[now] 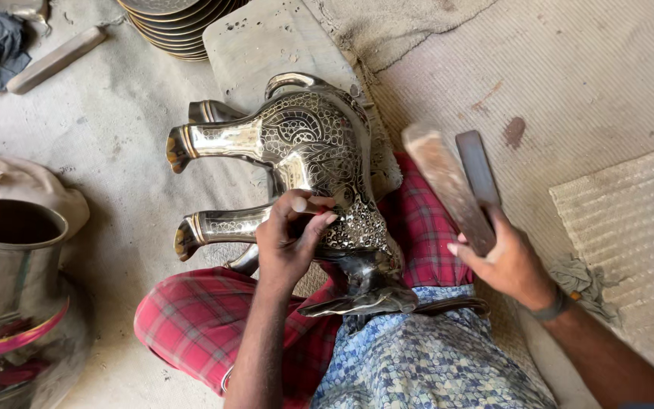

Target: The person sits on the floor and uses a hammer and chisel to engrave intricate patterns on a silver-colored metal vessel. The hands hold the chisel against the surface and strike it repeatedly with the hammer to create decorative designs.

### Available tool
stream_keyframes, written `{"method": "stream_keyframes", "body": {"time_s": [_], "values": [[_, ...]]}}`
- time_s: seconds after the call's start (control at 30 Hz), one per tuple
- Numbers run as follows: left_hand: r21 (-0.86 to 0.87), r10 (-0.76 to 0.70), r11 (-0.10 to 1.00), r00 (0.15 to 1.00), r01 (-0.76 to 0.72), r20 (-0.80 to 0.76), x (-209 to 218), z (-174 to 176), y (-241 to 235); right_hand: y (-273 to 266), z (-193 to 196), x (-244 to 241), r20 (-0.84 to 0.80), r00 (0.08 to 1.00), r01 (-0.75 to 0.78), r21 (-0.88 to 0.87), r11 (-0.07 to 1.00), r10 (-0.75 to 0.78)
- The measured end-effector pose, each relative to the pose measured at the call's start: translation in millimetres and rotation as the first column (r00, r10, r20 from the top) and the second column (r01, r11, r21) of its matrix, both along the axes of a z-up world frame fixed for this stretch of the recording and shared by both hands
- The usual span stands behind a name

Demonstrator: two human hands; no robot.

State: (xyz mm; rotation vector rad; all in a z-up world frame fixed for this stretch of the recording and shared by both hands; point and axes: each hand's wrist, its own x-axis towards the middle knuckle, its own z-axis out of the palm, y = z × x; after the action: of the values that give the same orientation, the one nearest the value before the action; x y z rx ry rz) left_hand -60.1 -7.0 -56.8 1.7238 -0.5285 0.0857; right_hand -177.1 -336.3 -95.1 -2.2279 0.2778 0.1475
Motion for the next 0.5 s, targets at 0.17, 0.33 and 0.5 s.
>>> {"method": "stream_keyframes", "body": {"time_s": [0.17,0.33,0.5], "values": [[0.103,-0.005,0.995,0.997,-0.004,0.083,3,9,-4,6,30,43,0.157,0.923,-0.254,-0.434,0.865,0.35],[0.201,0.014,0.978,0.985,-0.049,0.169,6,15,-8,4,61,64,0.087,0.919,-0.327,-0.376,0.867,0.385],[0.195,0.03,0.979,0.99,-0.057,0.139,5,8,-6,5,76,70,0.262,0.93,-0.309,0.175,0.935,0.258]]}}
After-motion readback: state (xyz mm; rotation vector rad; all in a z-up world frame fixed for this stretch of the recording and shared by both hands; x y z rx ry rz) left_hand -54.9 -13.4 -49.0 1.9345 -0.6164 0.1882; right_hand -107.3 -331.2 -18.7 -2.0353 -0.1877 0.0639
